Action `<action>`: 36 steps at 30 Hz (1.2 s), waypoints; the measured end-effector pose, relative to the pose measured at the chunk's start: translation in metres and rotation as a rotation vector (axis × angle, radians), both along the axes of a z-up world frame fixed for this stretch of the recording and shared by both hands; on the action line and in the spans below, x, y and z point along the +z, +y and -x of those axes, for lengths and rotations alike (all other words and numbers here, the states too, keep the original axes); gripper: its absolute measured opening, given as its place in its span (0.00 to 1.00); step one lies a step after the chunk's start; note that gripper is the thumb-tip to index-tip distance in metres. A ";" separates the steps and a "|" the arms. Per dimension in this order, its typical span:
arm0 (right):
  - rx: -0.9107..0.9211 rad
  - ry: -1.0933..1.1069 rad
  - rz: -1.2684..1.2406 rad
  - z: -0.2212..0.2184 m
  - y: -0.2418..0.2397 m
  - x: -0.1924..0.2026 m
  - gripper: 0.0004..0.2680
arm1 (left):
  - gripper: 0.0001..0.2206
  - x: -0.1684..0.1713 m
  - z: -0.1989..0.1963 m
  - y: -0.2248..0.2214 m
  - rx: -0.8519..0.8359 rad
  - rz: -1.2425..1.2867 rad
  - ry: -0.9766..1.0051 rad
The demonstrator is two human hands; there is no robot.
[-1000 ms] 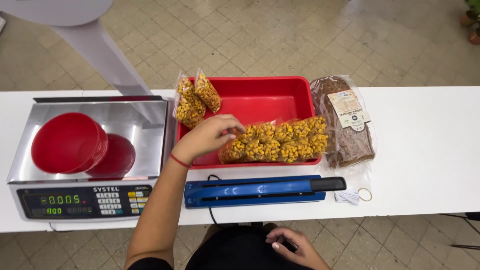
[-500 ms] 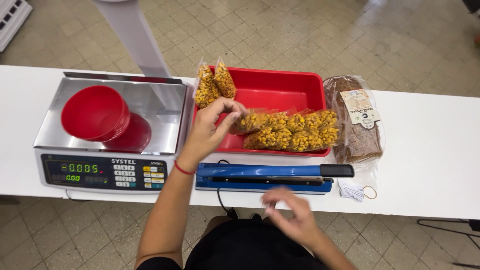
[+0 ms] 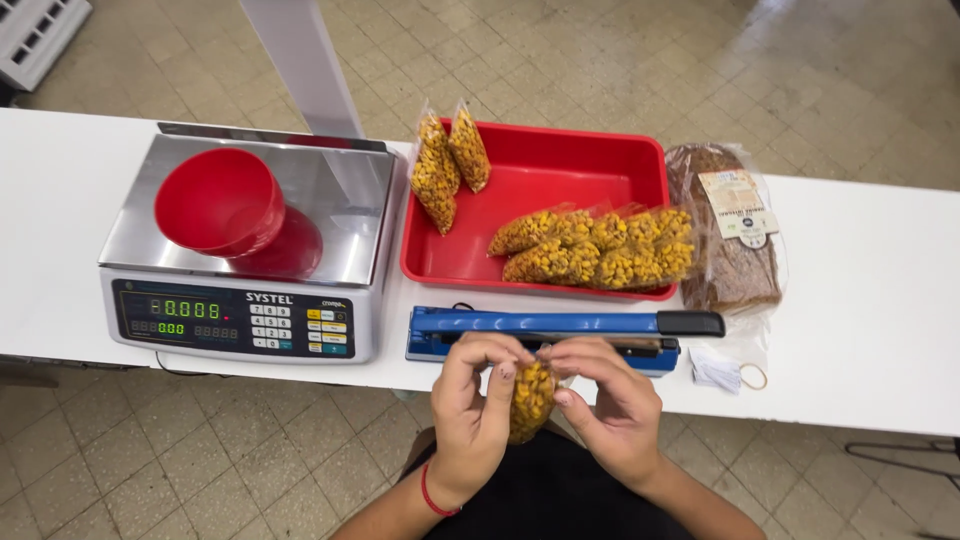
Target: The person seals multiple small transparent pouches filled with yellow snack pieces using a handheld impulse sealer. They fold the open end of each pouch, place it in the sealer, press the handle to seal, and then place the sealed pouch into a red tray. The process is repeated for several pouches.
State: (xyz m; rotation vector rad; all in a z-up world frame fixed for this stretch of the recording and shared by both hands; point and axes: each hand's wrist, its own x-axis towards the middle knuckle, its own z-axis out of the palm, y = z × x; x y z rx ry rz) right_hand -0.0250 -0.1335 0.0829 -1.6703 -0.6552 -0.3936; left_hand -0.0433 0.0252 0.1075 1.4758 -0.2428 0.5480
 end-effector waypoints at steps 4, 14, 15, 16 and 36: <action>-0.006 0.195 0.003 0.008 -0.009 -0.026 0.01 | 0.05 -0.047 0.004 -0.010 -0.153 0.226 0.136; -0.276 0.135 0.111 0.007 -0.014 -0.086 0.03 | 0.06 -0.100 -0.015 -0.012 -0.184 0.156 0.225; -0.272 0.158 0.041 0.005 -0.013 -0.087 0.02 | 0.04 -0.100 -0.017 -0.011 -0.164 0.143 0.235; -0.265 0.181 -0.029 0.004 -0.011 -0.088 0.01 | 0.04 -0.101 -0.018 -0.010 -0.140 0.130 0.246; -0.180 0.361 -0.245 0.006 -0.007 -0.111 0.05 | 0.03 -0.101 -0.012 0.021 -0.293 0.065 0.322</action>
